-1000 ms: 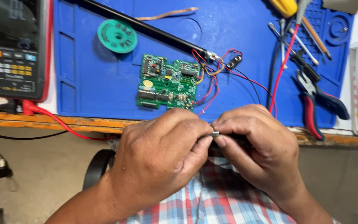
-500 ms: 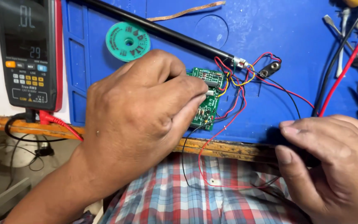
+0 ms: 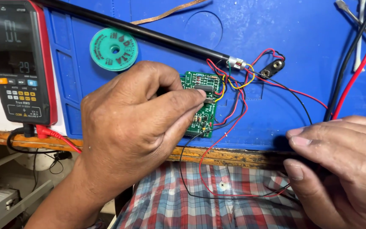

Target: Repairing a circuit board by trimming component leads with wire cutters

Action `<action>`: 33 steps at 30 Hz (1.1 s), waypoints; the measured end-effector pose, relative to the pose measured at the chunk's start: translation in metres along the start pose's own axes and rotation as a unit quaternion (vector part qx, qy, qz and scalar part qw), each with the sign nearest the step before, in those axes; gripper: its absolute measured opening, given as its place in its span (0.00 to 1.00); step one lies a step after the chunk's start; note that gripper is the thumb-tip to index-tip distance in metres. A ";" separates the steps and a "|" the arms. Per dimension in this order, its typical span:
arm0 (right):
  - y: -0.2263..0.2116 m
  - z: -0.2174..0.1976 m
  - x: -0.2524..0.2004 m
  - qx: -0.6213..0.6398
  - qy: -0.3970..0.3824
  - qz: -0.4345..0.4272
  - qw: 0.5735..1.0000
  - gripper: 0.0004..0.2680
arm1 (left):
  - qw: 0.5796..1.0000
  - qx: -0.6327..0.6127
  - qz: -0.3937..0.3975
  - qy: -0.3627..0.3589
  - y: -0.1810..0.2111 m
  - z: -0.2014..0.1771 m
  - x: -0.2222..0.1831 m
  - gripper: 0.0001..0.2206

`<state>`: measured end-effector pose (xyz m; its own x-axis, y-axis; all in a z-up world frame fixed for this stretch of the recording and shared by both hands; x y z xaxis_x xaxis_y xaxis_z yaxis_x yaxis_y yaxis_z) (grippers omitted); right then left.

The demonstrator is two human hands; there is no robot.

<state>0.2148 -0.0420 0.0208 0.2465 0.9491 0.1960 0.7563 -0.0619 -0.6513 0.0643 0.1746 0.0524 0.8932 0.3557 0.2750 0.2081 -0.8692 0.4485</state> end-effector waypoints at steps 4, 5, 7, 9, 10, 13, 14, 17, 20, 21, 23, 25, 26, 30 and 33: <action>-0.003 0.000 0.004 0.003 -0.002 -0.001 1.000 0.11 | 0.999 0.030 0.027 -0.005 0.006 -0.001 0.002 0.07; -0.002 0.001 0.002 0.004 -0.002 -0.001 1.000 0.11 | 0.999 0.031 0.026 -0.006 0.006 0.000 0.003 0.07; -0.002 0.001 -0.001 0.008 0.011 -0.017 1.000 0.11 | 0.997 0.058 0.043 0.004 0.010 -0.002 0.002 0.07; -0.004 0.001 -0.001 0.010 0.014 -0.016 1.000 0.11 | 0.997 0.069 0.043 0.005 0.010 -0.001 0.001 0.07; -0.005 0.001 -0.002 0.011 0.018 -0.016 1.000 0.11 | 0.996 0.079 0.043 0.006 0.009 -0.001 0.000 0.07; -0.004 0.001 -0.003 0.010 0.015 -0.013 1.000 0.11 | 0.995 0.084 0.054 0.015 0.012 -0.002 0.000 0.08; -0.004 0.001 -0.003 0.010 0.014 -0.013 1.000 0.11 | 0.995 0.083 0.054 0.015 0.012 -0.001 0.000 0.08; -0.002 0.002 -0.004 0.003 0.003 -0.012 1.000 0.11 | 0.993 0.097 0.058 0.022 0.013 -0.001 -0.002 0.09; -0.001 0.003 -0.005 0.003 -0.002 -0.009 1.000 0.12 | 0.991 0.113 0.064 0.018 0.013 -0.001 -0.002 0.09; -0.002 0.003 -0.005 0.003 -0.001 -0.012 1.000 0.11 | 0.990 0.124 0.065 0.013 0.013 0.000 -0.002 0.09; -0.002 0.002 -0.005 0.003 0.001 -0.015 1.000 0.11 | 0.989 0.134 0.066 0.008 0.014 0.000 -0.001 0.09; -0.002 0.003 -0.005 0.001 0.002 -0.017 1.000 0.11 | 0.988 0.142 0.068 0.010 0.015 -0.001 -0.001 0.09; -0.003 0.002 -0.005 0.001 0.002 -0.017 1.000 0.11 | 0.988 0.142 0.068 0.010 0.015 -0.001 -0.001 0.09; -0.003 0.002 -0.003 -0.001 -0.003 -0.014 1.000 0.11 | 0.986 0.149 0.071 -0.001 0.015 0.000 0.000 0.10; -0.002 0.001 -0.003 -0.007 -0.010 -0.017 1.000 0.12 | 0.985 0.155 0.071 -0.002 0.013 0.000 -0.001 0.09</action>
<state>0.2118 -0.0439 0.0212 0.2085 0.9568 0.2028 0.7727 -0.0340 -0.6339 0.0661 0.1631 0.0574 0.9237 0.2218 0.3123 0.1919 -0.9736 0.1239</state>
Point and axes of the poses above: each hand's wrist, its own x-axis towards the middle knuckle, its own z-axis out of the palm, y = z × x, the point moved 10 cm from there along x, towards the middle knuckle, and after that the axes turned 4 degrees about x, right-handed, at the moved point
